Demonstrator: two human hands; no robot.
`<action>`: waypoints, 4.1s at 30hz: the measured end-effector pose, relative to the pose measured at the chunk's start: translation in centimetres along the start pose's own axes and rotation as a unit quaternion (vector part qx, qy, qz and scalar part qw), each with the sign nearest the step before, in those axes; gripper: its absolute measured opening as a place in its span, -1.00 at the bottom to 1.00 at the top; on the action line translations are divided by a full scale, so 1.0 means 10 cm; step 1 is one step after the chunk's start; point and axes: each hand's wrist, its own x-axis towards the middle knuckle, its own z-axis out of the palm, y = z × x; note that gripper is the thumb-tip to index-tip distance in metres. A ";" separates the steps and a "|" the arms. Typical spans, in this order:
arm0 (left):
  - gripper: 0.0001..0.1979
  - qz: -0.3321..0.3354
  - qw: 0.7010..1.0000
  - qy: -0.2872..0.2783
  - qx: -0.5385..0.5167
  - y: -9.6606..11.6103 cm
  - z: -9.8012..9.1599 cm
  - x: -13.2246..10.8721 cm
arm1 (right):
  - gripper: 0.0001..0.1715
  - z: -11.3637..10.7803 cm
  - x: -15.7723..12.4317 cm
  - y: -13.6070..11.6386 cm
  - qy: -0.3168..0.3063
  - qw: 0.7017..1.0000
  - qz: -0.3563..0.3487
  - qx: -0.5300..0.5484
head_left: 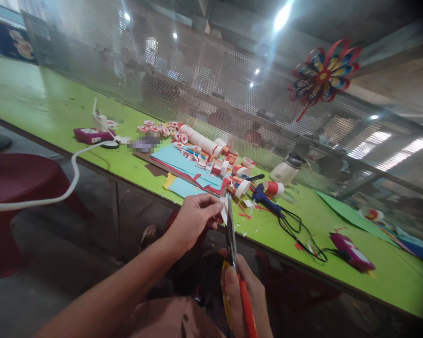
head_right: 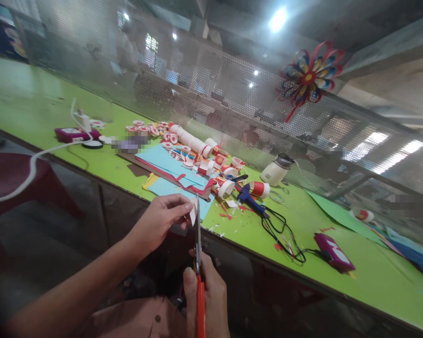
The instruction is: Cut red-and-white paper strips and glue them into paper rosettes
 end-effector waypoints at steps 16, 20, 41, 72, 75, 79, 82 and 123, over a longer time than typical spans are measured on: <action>-0.78 -0.017 1.000 0.007 -0.016 -0.01 -0.02 0.00 | -0.49 0.06 -0.03 0.01 0.031 0.999 -0.007 0.023; -0.78 -0.021 1.000 -0.004 -0.019 0.00 -0.03 -0.01 | -0.52 0.07 -0.04 -0.03 0.031 0.999 0.010 0.039; -0.86 -0.178 0.906 -0.363 0.124 0.33 -0.06 -0.16 | -0.63 -0.40 0.33 -0.46 -0.068 0.993 -0.053 0.082; -0.81 -0.058 0.997 -0.026 0.037 0.15 -0.04 -0.13 | -0.50 -0.12 0.15 -0.20 -0.018 0.991 0.031 0.131; -0.83 -0.045 0.997 -0.017 0.062 0.25 -0.08 -0.11 | -0.34 -0.04 -0.05 0.02 -0.063 0.985 0.052 0.149; -0.82 -0.019 0.994 -0.017 0.106 0.29 -0.09 -0.11 | -0.21 0.00 -0.16 0.14 -0.079 0.980 0.067 0.171; -0.81 0.004 0.989 -0.024 0.145 0.27 -0.08 -0.11 | -0.23 -0.05 -0.14 0.10 -0.085 0.989 0.025 0.115; -0.84 -0.018 0.988 -0.043 0.146 0.16 -0.10 -0.10 | -0.40 -0.08 -0.17 0.11 -0.068 0.997 -0.018 -0.007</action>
